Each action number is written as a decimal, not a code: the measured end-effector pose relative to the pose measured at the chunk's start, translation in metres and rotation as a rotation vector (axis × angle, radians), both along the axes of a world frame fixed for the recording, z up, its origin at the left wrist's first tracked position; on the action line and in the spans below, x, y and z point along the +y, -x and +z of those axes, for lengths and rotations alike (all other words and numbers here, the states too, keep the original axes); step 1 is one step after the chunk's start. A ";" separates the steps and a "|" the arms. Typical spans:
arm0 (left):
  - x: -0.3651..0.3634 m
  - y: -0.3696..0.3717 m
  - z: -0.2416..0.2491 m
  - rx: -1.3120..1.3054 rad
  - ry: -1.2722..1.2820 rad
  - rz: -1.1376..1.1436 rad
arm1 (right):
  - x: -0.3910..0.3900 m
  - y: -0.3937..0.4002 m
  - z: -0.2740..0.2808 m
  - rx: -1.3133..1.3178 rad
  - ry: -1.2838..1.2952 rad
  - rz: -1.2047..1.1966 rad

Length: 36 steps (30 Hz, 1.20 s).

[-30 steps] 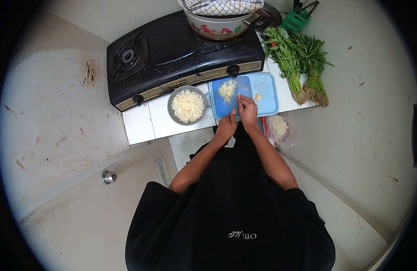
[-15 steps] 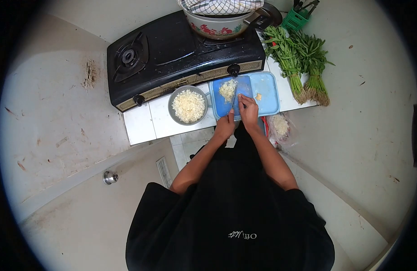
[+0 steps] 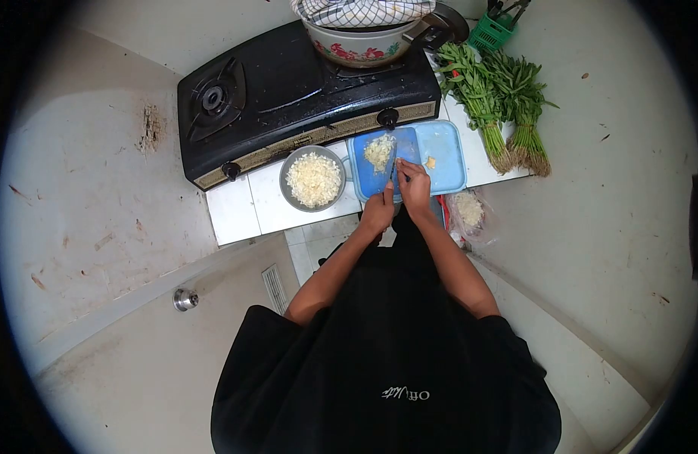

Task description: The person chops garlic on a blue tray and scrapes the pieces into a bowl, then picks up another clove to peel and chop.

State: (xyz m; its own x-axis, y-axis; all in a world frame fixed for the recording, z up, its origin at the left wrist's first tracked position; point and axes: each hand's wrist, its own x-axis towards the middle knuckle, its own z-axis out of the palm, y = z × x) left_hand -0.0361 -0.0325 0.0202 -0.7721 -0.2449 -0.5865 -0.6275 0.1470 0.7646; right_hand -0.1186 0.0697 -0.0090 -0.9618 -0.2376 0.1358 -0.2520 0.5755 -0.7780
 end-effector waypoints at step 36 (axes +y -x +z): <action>-0.016 -0.031 -0.021 0.128 0.357 -0.066 | 0.032 0.021 0.009 0.162 -0.086 0.263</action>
State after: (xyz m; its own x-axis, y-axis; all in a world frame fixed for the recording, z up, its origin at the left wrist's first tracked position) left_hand -0.0056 -0.0486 -0.0010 -0.8545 -0.3637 -0.3710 -0.5104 0.4546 0.7300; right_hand -0.1397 0.1018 0.0001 -0.8334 -0.4923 0.2510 -0.5176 0.5365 -0.6665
